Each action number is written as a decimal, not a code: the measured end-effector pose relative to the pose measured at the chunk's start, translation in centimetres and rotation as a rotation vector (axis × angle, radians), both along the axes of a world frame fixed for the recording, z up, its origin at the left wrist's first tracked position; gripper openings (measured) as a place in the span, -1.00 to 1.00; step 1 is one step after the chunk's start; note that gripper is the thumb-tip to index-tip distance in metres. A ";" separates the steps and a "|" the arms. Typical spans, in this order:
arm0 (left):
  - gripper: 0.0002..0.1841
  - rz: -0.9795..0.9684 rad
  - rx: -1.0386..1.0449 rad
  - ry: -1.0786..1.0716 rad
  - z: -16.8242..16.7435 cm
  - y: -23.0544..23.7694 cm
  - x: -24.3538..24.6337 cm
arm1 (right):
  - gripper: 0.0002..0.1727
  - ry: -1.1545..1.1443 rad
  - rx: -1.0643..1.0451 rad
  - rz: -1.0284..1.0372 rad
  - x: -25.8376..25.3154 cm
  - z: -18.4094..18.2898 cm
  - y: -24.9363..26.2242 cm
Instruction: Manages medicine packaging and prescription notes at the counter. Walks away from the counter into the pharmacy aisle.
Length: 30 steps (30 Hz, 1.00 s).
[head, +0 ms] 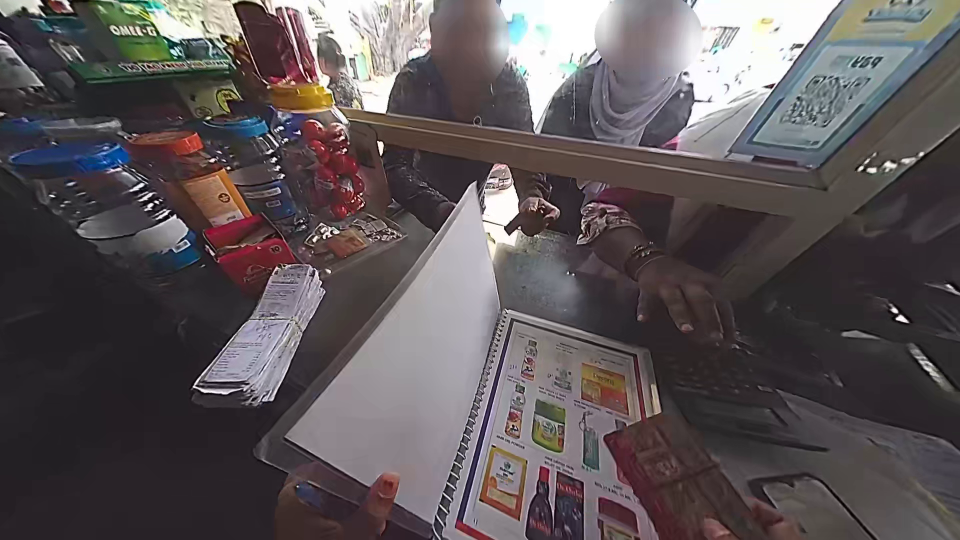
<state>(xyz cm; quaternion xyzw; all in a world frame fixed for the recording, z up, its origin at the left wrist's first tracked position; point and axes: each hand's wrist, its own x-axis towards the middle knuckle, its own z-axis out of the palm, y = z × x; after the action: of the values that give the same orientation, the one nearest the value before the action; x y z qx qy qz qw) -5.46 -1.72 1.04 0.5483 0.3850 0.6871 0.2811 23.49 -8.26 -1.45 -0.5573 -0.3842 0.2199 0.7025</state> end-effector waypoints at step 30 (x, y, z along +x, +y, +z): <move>-0.69 -0.934 -0.564 -0.309 -1.5 -1.4 8.1 | -0.60 -0.721 0.108 0.634 -2.2 1.0 -1.7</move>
<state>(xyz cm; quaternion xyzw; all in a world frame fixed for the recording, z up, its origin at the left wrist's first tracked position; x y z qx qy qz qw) 2.63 -3.11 -0.41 0.4572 0.2249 0.4327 0.7438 21.33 -10.01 -0.42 -0.4164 -0.7649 0.1957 0.4507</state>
